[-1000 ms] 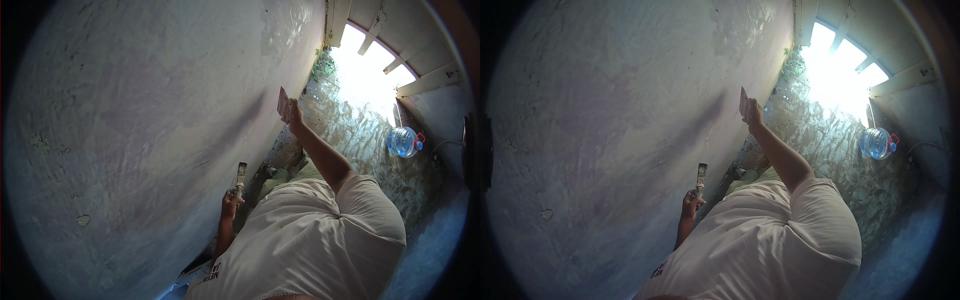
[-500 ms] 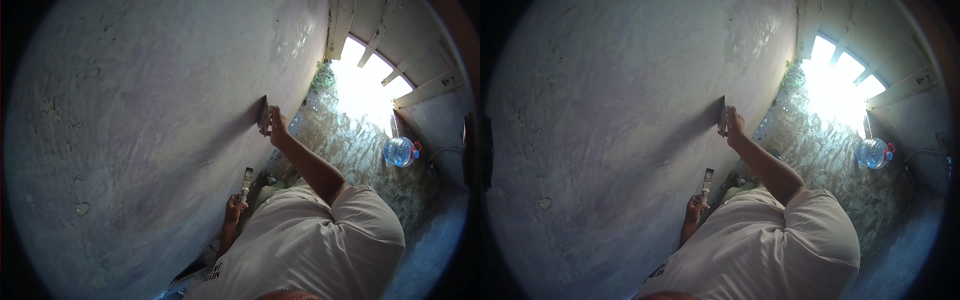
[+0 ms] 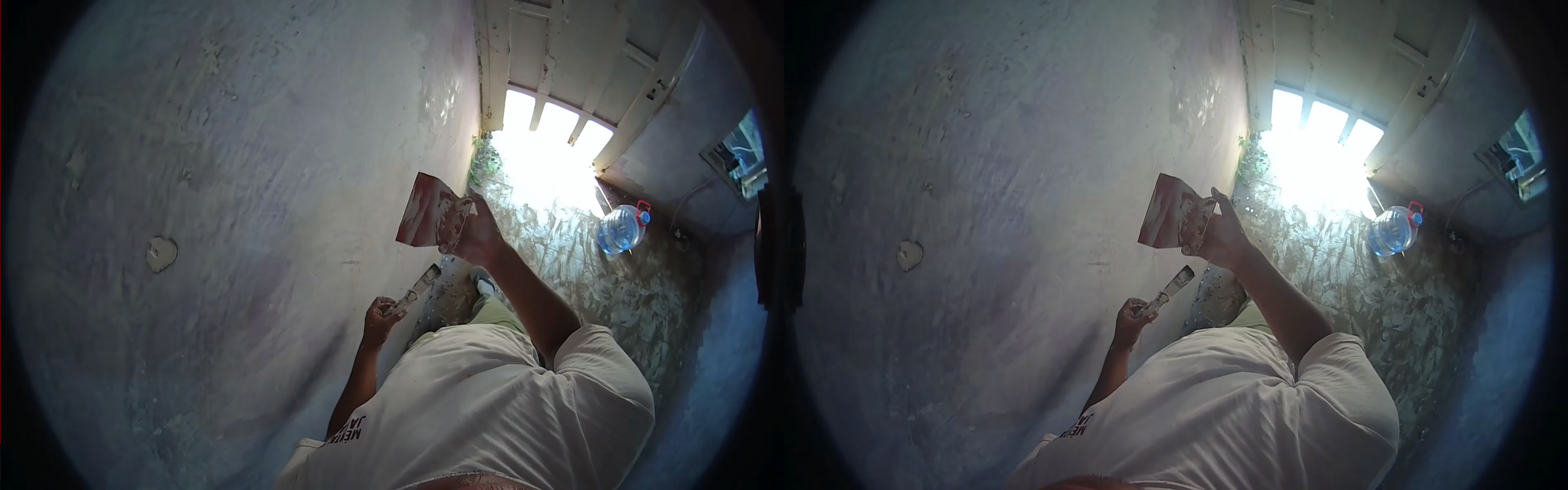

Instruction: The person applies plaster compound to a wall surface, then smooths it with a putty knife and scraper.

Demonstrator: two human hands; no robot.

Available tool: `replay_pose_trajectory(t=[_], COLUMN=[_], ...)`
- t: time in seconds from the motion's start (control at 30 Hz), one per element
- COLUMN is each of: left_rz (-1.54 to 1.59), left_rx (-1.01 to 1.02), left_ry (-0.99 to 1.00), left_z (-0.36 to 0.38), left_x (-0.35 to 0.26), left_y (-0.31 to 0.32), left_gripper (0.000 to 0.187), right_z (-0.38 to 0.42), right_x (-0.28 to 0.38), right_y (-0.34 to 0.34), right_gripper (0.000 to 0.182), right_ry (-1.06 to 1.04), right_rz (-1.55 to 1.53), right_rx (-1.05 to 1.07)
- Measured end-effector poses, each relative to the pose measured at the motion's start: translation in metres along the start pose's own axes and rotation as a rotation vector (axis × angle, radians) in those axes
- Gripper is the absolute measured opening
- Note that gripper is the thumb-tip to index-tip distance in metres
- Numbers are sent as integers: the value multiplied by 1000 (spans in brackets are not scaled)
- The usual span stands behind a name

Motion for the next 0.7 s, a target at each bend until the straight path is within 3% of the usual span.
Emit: replay_pose_trajectory(t=[0.17,0.2,0.3,0.47,0.6,0.7], left_rz=[-2,23,106,219,135,118], left_rx=[45,73,156,283,431,475], left_ry=[116,107,67,-70,-13,20], left_z=[19,19,14,21,37,52], left_x=[-14,-6,14,24,12,10], left_y=[18,22,37,74,107,132], left_gripper=[33,33,34,31,34,36], right_z=[50,67,101,176,230,261], right_x=[-52,-60,-90,-117,-124,-123], right_y=[17,26,13,12,14,18], right_gripper=[65,63,63,56,53,55], right_ry=[-104,-103,-167,-340,-458,-578], right_rz=[-105,-107,-175,-258,-330,-321], right_rx=[-31,-199,-127,-264,-380,-177])
Point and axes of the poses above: each hand's wrist, its own z-axis away from the middle knuckle, its own y-axis out of the palm, x = y × z, the point moved 8 cm from there along -z, towards the middle knuckle, and after that the axes turned 15 degrees about z, right-handed, at the moved point
